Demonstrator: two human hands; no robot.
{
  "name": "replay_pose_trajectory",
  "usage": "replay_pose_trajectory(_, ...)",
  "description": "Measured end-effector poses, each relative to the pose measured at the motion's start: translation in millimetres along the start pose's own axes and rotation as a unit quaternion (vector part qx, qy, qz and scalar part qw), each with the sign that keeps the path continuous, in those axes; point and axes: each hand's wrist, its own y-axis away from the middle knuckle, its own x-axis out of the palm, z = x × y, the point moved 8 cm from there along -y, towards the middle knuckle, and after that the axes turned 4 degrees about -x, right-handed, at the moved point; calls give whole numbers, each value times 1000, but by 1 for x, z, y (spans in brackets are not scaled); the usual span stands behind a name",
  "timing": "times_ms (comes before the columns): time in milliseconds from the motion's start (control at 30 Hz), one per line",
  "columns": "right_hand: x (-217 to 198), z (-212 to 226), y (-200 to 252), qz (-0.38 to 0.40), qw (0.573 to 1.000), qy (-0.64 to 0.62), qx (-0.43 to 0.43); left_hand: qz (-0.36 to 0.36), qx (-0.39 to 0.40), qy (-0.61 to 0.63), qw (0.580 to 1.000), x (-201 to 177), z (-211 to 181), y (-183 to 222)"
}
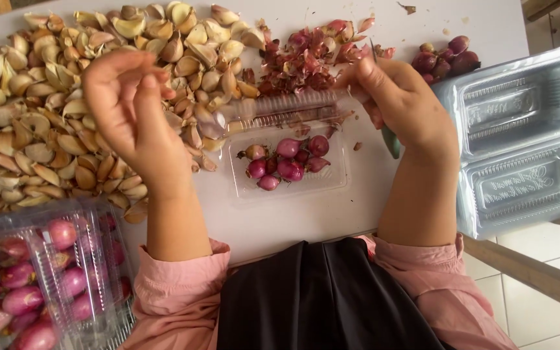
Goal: Peeling shallots using a small knife and fingers and placing them into a plastic container
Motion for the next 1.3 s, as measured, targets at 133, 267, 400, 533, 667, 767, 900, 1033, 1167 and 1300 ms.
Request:
replay_pose_trajectory(133,6,12,15,49,999,22,-7,1,-40,-51,998,-2,-10,15)
replay_pose_trajectory(267,11,23,25,61,994,84,27,43,-31,-57,997,-1,-20,36)
replay_pose_trajectory(400,17,11,40,50,983,173,33,73,-26,-257,963,-6,-38,63)
replay_pose_trajectory(533,27,24,56,35,962,246,111,91,-9,-301,949,-12,-47,83)
replay_pose_trajectory(667,46,20,73,42,945,302,121,111,-55,-404,906,-31,-46,104)
replay_pose_trajectory(767,59,14,80,9,929,340,146,135,-109,-451,876,-47,-37,116)
replay_pose_trajectory(900,61,-8,86,3,919,353,176,145,-192,-453,858,-55,-24,133)
replay_pose_trajectory(1033,68,-1,86,3,925,329,189,161,-236,-422,860,-59,-16,134)
replay_pose_trajectory(1167,67,16,86,-27,943,259,205,205,-297,-358,861,-58,-13,129)
replay_pose_trajectory(1300,63,21,79,-8,951,269,156,229,-375,-318,840,-51,-5,132)
